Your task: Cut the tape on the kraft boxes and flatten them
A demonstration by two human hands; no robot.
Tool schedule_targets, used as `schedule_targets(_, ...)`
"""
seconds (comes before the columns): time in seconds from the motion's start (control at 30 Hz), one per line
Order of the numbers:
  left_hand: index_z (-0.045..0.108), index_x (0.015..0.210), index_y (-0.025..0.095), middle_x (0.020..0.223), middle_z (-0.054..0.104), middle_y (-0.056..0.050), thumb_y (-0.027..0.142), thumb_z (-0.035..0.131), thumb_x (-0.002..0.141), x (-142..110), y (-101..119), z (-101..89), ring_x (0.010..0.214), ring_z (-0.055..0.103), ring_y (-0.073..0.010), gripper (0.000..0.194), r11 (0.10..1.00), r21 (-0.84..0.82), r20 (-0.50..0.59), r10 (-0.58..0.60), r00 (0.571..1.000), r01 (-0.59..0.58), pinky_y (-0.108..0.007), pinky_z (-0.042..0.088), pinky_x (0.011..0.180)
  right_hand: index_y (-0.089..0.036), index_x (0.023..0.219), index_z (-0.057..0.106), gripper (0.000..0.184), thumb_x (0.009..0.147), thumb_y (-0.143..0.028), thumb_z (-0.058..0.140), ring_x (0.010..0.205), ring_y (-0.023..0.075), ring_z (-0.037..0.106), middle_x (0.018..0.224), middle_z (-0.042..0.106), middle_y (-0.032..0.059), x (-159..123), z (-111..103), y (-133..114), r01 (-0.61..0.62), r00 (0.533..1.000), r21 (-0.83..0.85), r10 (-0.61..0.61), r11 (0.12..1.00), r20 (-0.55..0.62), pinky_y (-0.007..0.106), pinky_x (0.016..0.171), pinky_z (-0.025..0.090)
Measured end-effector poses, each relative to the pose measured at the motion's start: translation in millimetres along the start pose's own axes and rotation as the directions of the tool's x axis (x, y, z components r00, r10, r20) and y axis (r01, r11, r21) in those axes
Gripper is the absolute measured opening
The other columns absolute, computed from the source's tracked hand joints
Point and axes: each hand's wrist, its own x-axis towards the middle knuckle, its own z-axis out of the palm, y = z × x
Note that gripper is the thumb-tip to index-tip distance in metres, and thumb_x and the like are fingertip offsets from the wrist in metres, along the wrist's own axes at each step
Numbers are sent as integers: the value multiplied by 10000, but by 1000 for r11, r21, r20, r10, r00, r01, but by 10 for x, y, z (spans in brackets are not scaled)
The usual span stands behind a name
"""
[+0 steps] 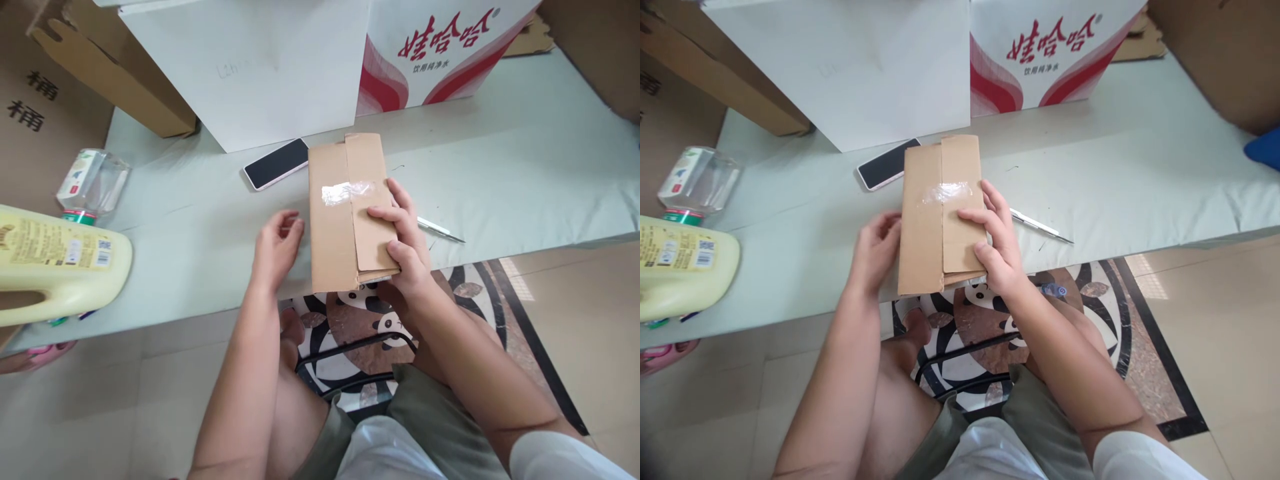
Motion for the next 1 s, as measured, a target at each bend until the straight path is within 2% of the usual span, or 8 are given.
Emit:
schedule_targets(0.1,628,1334,301,1465,628,-95,659,584,930,23,60,-35,1385,588,-295,541,976,-47,-22,211,977,-212,-475,550,1096,-342,1264,615,479,936,-629,414,1616,340,228,1688,311,-17,-3,9,16,-3,1000,25,3,1000,-4,633,1301,236)
schedule_targets(0.23,607,1371,358,1664,413,-46,675,507,964,-29,147,26,1576,352,-337,526,871,4,124,487,865,-491,-542,437,1223,-341,1260,615,466,941,-615,416,1607,339,252,1701,297,-28,-6,40,6,-19,1000,90,18,996,10,624,1292,257)
schedule_targets(0.37,653,1307,325,1685,370,-54,602,491,998,-71,142,122,1582,333,-355,445,837,58,147,532,834,-544,-601,350,1273,-342,1328,575,483,956,-592,395,1587,313,310,1705,308,-9,-8,51,37,-23,999,125,19,992,30,578,1265,334)
schedule_targets(0.5,666,1288,334,1657,415,-49,576,485,1003,-59,100,146,1578,345,-345,415,829,44,87,553,828,-558,-601,350,1276,-267,1382,540,458,963,-409,419,1379,269,560,1472,597,101,5,-73,148,-167,983,-76,160,983,-95,513,1144,480)
schedule_targets(0.63,683,1266,329,1646,437,-57,586,480,995,-57,92,153,1571,362,-343,425,833,62,63,546,836,-549,-589,379,1263,-173,1222,675,409,846,-215,520,1253,353,591,1327,657,179,6,-311,318,-389,921,-576,300,719,-247,615,1110,449)
schedule_targets(0.8,678,1262,311,1655,424,-71,600,463,994,-66,97,158,1576,352,-344,449,845,82,69,525,848,-529,-580,379,1262,-152,1068,733,298,879,-203,508,1172,380,607,1260,679,207,25,-461,470,-455,861,-725,463,518,-210,639,1037,472)
schedule_targets(0.9,671,1270,309,1651,426,-77,576,456,1008,-84,111,186,1561,377,-343,432,823,87,66,557,828,-561,-568,393,1253,-167,1019,722,250,915,-223,501,1070,340,651,1050,739,148,112,-482,380,-469,883,-650,340,598,-324,617,996,499)
schedule_targets(1.0,658,1282,291,1642,428,-93,541,423,1030,-135,139,262,1557,382,-342,426,797,112,44,592,804,-593,-566,372,1261,-203,1056,687,195,974,-265,522,1139,312,662,1061,740,93,241,-510,113,-290,836,-532,-60,796,-546,589,1037,495)
